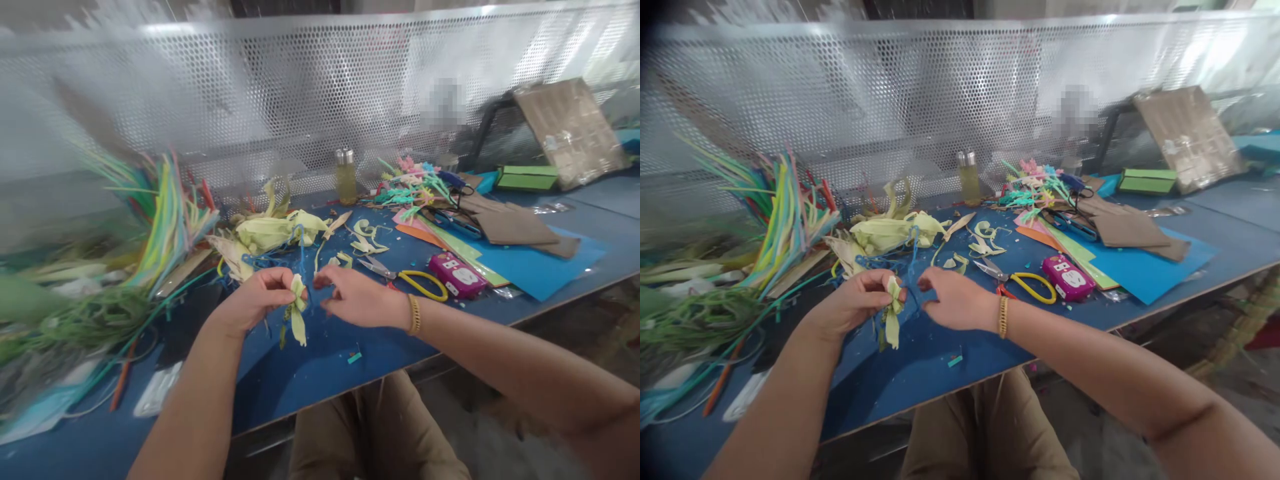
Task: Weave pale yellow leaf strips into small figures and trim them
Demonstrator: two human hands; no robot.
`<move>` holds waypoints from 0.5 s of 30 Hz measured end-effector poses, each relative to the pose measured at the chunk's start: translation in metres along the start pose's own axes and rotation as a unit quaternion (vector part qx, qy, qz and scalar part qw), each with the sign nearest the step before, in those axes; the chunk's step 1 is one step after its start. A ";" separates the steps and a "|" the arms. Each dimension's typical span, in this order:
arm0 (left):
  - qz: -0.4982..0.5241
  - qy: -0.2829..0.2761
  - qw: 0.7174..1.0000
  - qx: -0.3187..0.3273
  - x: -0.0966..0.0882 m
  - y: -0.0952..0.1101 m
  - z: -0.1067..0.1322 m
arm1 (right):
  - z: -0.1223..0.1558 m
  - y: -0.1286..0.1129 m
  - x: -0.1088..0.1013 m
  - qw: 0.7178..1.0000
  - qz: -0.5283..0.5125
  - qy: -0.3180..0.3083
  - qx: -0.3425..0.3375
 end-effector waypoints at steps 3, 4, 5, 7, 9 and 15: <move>0.007 0.006 1.000 -0.003 -0.004 -0.001 0.000 | -0.009 0.008 0.030 0.980 -0.163 -0.064 0.098; 0.010 0.010 1.000 -0.006 -0.006 -0.001 0.000 | -0.009 0.012 0.029 0.974 -0.186 -0.062 0.115; 0.014 0.012 1.000 -0.008 -0.007 -0.001 0.000 | -0.009 0.016 0.023 0.971 -0.200 -0.046 0.123; 0.025 0.020 0.999 -0.005 -0.010 0.001 0.000 | -0.008 0.026 0.002 0.967 -0.218 0.008 0.130; 0.034 0.030 0.999 0.007 -0.011 0.006 0.000 | -0.006 0.036 -0.019 0.968 -0.206 0.061 0.131; 0.030 0.034 0.999 0.013 -0.010 0.005 0.000 | -0.009 0.025 -0.005 0.972 -0.205 0.053 0.098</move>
Point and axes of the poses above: each hand's wrist, its own z-axis away from the middle knuckle, its own x-axis out of the palm, y = z × x, the point moved 7 cm from there along -z, towards the middle knuckle, and after that the axes turned 7 degrees about y, right-handed, at the moved point
